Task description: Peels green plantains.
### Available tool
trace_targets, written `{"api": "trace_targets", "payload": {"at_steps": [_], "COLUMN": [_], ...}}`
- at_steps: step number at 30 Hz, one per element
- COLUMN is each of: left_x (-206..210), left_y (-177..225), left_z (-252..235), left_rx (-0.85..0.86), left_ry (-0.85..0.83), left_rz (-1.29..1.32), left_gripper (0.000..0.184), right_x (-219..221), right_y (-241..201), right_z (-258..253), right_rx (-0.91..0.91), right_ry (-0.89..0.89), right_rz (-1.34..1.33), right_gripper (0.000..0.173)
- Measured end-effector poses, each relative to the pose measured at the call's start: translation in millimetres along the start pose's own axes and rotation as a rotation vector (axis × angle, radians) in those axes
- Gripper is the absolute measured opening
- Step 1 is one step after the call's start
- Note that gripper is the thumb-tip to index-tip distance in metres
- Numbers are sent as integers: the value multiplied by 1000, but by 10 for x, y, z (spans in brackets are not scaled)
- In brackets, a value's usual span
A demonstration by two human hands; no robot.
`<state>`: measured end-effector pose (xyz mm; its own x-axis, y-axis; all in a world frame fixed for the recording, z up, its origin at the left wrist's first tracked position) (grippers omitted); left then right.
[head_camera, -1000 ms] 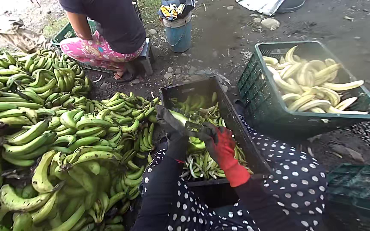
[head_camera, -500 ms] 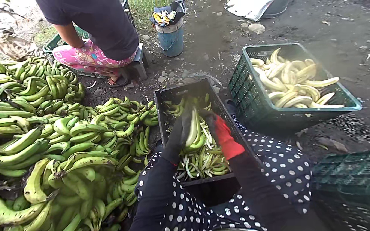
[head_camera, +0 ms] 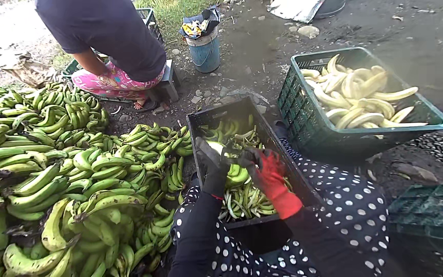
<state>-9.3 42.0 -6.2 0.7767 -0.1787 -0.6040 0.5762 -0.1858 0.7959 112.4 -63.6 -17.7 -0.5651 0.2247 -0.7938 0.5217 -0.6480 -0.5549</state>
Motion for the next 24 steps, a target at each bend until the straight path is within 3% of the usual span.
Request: {"api": "trace_targets", "payload": {"at_steps": [2,4,8,11,14,18,21,24], "left_x": [-3,4,-43,7,62,130,78,64], "left_y": [-6,-43,-79,1,144,99,-22,-23], "left_z": [-9,-19,-32,48,135,-6,-43,-21], "left_rx": [102,174,378,608,474,205,95,-129], "left_ry": [143,118,-27,-285,-498,-311,-190,-161], "left_rz": [351,464,379,378,406,923,1095,1231], "left_gripper": [47,50,61,81,66,50,51,54], "right_x": [-75,-113,-144,-86,-71,-163,-108,-7], "right_y": [-24,-34,-24,65,214,171,173,233], "right_z": [-77,-123,-186,-422,-626,-499,-237,-93], "right_rx": [33,22,51,130,158,98,-54,-232], "right_ry": [-42,-63,-90,-172,-163,-52,-35,127], "right_rz": [13,49,59,-79,-129,-134,-36,31], "right_gripper": [51,51,50,41,40,39,54,71]}}
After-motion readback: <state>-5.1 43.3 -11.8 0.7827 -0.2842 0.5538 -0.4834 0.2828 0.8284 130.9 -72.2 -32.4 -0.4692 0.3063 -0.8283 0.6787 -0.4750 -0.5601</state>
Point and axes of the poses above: each hand's wrist, its own z-axis away from the middle knuckle, its own x-axis out of the palm, y = z × x, the point moved 3 cm from there along -z, towards the middle knuckle, and after that the axes turned 15 degrees about x, right-handed, at the moved point
